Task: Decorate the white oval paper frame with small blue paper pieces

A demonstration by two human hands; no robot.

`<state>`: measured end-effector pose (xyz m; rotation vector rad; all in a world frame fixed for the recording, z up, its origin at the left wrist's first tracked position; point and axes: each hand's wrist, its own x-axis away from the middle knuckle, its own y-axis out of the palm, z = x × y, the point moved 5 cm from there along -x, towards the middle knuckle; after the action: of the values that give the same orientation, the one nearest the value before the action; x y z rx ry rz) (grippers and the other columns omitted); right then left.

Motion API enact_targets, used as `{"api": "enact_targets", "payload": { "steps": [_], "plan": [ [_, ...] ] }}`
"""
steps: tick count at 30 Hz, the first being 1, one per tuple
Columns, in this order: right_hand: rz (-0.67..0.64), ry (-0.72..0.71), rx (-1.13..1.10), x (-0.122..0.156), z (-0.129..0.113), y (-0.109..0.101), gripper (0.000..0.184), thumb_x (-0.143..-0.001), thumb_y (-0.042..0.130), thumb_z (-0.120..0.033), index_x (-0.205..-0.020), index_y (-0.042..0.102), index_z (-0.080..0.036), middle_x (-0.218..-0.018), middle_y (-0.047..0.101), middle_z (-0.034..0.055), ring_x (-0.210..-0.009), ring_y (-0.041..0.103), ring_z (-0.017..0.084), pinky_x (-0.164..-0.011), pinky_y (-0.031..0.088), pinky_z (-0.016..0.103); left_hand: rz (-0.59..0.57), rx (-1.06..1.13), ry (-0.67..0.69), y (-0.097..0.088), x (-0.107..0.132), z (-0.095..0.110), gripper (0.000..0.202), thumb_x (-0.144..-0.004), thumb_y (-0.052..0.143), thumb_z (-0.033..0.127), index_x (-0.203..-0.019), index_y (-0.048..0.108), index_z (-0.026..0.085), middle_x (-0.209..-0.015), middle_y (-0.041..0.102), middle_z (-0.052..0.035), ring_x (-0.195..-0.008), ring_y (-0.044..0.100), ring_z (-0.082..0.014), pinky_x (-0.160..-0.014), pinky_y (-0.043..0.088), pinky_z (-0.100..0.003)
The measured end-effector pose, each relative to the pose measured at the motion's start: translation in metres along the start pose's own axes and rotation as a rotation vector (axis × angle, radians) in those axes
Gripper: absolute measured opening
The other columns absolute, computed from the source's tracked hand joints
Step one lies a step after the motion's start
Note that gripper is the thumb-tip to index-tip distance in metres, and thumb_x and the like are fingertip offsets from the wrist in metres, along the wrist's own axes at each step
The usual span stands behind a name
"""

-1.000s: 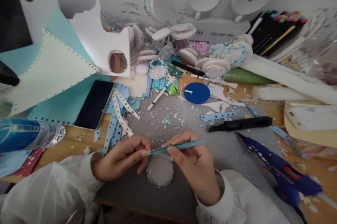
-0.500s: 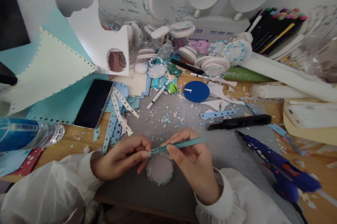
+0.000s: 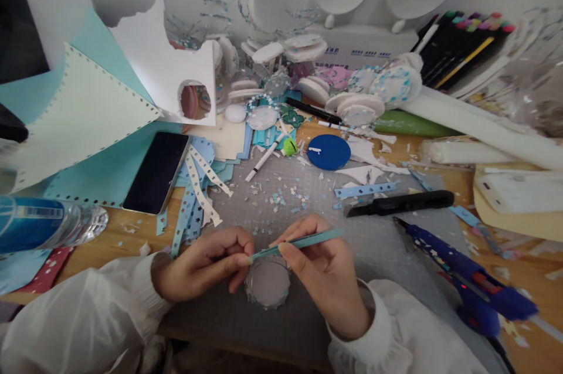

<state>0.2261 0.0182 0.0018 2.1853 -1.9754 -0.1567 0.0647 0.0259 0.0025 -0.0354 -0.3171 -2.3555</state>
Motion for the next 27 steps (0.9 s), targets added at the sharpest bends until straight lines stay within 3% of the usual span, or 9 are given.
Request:
{"api": "enact_targets", "payload": {
  "steps": [11,27],
  "plan": [
    [0.096,0.033,-0.094,-0.0022,0.0025,-0.0024,0.013,-0.080,0.071,-0.026,-0.076,0.060,-0.021,-0.075,0.062,0.0002,-0.056,0.052,0.009,-0.052,0.043,0.022,0.084,-0.028,0.014,-0.0049,0.0017,0.0030,0.025,-0.094,0.049,0.036,-0.098,0.053,0.011,-0.060,0.052,0.0022,-0.053,0.046,-0.0082,-0.052,0.038,-0.019],
    [0.065,0.026,-0.062,-0.0008,0.0049,-0.0010,0.011,-0.083,0.068,-0.028,-0.079,0.061,-0.021,-0.077,0.062,0.0009,-0.059,0.053,0.010,-0.057,0.046,0.024,0.142,-0.194,-0.021,-0.0070,0.0024,0.0019,0.023,-0.091,0.053,0.034,-0.087,0.056,0.012,-0.057,0.051,0.0022,-0.049,0.043,-0.0075,-0.047,0.032,-0.018]
  ]
}}
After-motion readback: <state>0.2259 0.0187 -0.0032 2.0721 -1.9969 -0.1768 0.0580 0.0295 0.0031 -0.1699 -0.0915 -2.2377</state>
